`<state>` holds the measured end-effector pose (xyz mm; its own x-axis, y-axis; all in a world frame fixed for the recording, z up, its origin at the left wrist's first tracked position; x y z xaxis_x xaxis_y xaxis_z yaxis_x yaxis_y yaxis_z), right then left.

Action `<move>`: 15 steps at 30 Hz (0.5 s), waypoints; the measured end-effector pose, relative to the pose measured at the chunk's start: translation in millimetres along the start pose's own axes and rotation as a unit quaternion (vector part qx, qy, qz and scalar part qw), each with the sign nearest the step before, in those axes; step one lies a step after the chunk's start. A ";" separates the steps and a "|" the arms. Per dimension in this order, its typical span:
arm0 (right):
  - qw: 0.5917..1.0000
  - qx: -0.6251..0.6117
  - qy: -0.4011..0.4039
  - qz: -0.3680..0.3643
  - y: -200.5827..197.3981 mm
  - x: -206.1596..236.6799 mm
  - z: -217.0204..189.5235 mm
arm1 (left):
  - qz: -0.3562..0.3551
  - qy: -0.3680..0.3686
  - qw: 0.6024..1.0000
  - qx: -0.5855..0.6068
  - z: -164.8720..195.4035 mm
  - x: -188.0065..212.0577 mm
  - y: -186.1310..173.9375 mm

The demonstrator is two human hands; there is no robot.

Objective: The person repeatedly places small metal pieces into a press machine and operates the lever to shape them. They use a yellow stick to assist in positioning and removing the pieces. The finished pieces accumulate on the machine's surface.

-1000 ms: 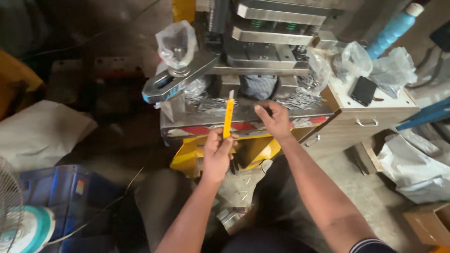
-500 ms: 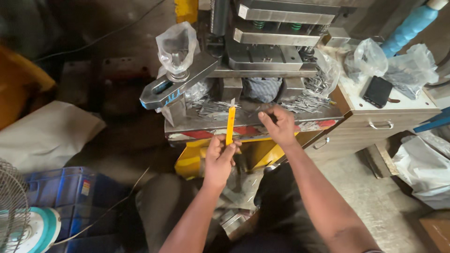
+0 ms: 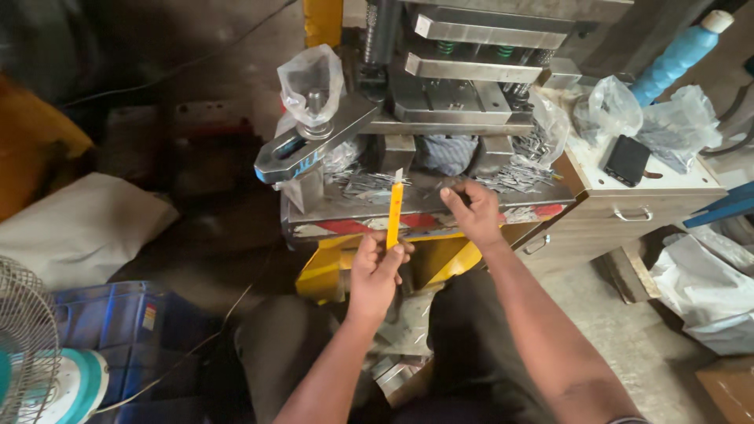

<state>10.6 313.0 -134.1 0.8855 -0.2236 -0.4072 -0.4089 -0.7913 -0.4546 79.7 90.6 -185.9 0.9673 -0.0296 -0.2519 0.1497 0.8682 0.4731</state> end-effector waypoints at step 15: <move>0.997 -0.056 0.003 -0.050 2.6 2.6 -24.8 | 0.008 0.076 0.997 0.000 5.2 -1.1 -17.2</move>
<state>17.3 296.3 -116.8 0.9221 -0.1444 -0.3591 -0.2922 -0.8682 -0.4012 77.1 73.1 -189.4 0.9271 0.0591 -0.3701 0.1357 0.8676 0.4784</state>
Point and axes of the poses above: each hand's wrist, its own x-axis away from the middle knuckle, its own y-axis out of the palm, z = x × y, the point moved 4 cm from there along -x, towards the middle knuckle, and after that the axes turned 11 degrees about y, right-handed, at the moved point
